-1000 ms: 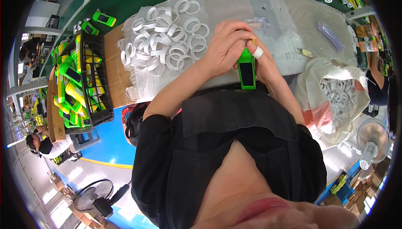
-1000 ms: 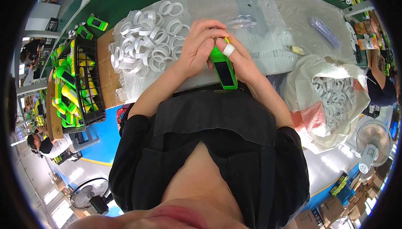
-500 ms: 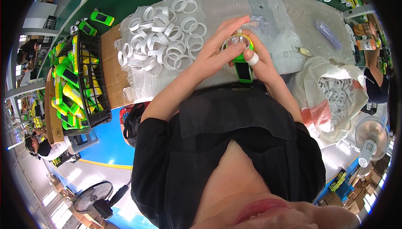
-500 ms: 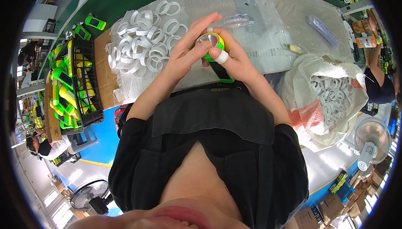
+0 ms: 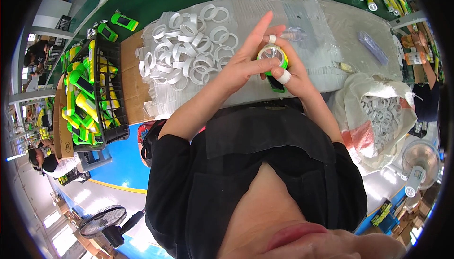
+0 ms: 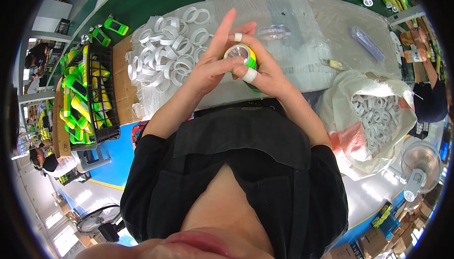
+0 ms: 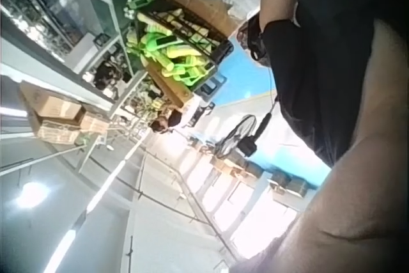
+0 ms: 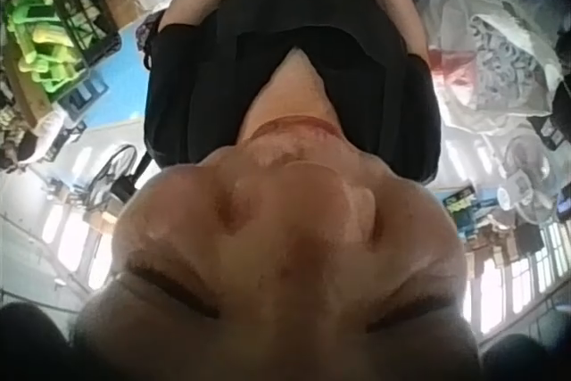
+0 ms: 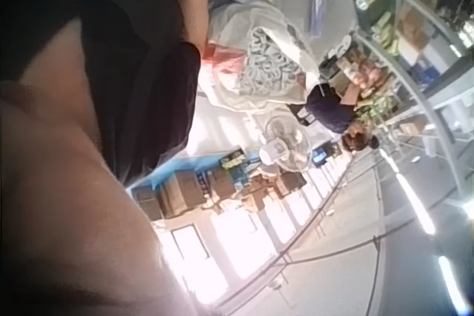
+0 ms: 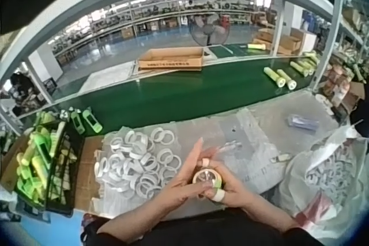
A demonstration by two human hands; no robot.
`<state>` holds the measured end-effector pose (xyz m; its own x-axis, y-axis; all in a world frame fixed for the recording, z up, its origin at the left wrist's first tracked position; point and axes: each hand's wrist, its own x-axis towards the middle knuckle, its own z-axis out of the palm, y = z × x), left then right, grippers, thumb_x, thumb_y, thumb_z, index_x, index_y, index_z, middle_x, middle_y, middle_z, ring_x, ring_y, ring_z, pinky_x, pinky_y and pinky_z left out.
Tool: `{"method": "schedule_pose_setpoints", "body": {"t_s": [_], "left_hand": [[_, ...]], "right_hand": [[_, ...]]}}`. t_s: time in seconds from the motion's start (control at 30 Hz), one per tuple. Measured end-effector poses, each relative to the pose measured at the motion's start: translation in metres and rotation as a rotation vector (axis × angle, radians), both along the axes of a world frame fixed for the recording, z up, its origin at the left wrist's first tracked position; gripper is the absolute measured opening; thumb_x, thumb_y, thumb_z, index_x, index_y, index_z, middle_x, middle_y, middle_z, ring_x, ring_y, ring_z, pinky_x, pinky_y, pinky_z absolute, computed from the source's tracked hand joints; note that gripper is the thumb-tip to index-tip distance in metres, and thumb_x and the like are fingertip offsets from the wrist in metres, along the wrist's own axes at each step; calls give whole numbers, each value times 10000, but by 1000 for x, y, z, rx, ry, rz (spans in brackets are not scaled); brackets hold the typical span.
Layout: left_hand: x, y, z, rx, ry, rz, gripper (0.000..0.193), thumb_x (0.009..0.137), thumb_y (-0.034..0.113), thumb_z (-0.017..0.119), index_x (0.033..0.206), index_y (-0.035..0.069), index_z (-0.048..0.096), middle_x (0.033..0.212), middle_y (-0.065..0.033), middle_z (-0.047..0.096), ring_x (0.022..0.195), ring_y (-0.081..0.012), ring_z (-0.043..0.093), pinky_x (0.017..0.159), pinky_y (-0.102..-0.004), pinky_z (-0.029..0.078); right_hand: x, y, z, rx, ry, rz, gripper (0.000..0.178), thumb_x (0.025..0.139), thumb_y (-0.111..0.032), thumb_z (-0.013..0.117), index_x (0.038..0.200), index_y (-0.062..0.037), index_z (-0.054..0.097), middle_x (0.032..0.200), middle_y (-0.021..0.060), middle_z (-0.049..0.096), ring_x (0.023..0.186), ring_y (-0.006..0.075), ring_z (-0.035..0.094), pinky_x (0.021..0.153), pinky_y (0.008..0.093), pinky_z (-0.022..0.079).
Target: Assembling portable flashlights by attaching heads and plastic components.
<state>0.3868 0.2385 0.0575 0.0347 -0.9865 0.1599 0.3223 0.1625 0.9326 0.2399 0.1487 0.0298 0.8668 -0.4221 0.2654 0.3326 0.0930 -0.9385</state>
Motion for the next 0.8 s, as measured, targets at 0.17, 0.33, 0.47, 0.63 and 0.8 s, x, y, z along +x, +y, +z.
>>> {"method": "schedule_pose_setpoints", "body": {"t_s": [0.17,0.33,0.47,0.63,0.8], "left_hand": [[3,1,-5,-10,23,35,882,914,238,628,1565,199,33,1530,-178,299,1415,-283,299,1119,-403,295],[65,-43,-10,-122,-708,441,581,876,331,698,1384,139,493,1347,-120,539,1250,-252,501,1016,-391,402],[132,-73,-31,-74,-1566,478,602,761,262,758,1328,221,560,1200,-108,616,1176,-275,527,979,-433,391],[155,-63,-26,84,-1814,141,646,750,255,745,1360,314,542,1012,-60,604,1047,-256,525,912,-428,352],[154,-51,-15,-91,-1769,280,613,801,182,728,1371,308,538,1003,-52,573,973,-202,537,830,-363,398]], "right_hand": [[8,-7,-6,24,3,70,475,879,-183,696,1287,-90,471,1066,55,566,842,128,592,701,270,515],[20,-23,-4,38,-69,-126,404,850,-113,685,1209,-88,501,981,41,581,773,105,598,661,256,507],[23,-18,-10,-58,-18,-189,417,827,-106,704,1200,-91,518,1077,21,578,972,106,554,851,270,475],[30,-17,-14,-71,-49,-145,409,849,-88,679,1206,-97,479,972,59,573,785,129,600,681,285,520],[38,-17,-7,43,-160,-147,369,871,-67,643,1201,-86,482,979,45,563,779,106,588,664,280,527]]}}
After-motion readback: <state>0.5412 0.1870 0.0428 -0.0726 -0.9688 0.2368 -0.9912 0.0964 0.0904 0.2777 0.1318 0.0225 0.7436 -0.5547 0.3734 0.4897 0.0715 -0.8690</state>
